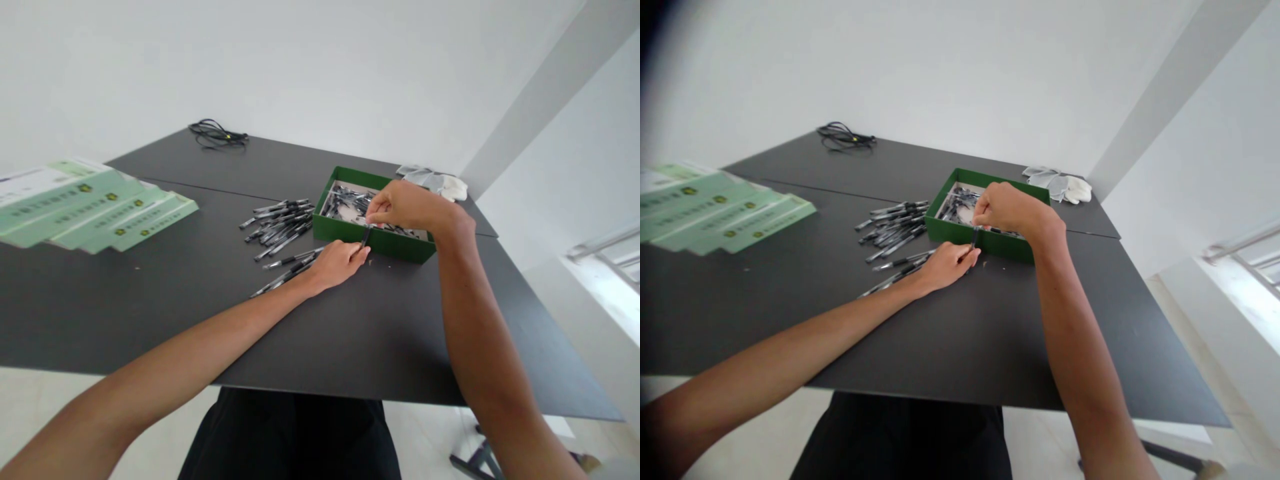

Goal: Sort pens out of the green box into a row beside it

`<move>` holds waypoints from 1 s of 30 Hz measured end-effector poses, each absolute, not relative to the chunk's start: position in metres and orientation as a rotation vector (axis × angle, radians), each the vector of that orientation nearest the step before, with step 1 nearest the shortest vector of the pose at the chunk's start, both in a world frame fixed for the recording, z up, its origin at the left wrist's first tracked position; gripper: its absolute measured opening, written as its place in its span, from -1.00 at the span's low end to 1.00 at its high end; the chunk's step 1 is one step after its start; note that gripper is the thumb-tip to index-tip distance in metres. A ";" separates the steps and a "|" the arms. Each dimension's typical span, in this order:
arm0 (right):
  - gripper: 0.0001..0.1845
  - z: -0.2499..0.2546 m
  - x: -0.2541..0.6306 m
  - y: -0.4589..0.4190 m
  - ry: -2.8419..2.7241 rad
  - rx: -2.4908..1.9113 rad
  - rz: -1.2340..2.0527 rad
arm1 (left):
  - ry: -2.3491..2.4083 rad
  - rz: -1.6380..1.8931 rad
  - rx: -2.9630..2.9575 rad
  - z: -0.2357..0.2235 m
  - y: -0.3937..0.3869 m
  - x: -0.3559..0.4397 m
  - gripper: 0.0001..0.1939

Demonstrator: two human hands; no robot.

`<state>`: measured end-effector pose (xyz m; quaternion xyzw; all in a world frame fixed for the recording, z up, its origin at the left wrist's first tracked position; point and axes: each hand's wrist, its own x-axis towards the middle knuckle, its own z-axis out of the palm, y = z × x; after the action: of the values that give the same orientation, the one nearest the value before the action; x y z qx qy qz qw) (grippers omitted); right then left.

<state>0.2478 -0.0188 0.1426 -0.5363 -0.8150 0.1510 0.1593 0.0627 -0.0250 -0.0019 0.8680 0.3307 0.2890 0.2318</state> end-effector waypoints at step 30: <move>-0.79 0.162 0.244 -0.030 -2.469 -1.787 0.704 | 0.863 0.792 2.403 -0.006 -0.024 0.061 -0.50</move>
<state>0.2438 -0.0297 0.1619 -0.5712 -0.7894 0.2249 0.0070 0.0609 -0.0238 -0.0062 0.8744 0.3140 0.2881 0.2319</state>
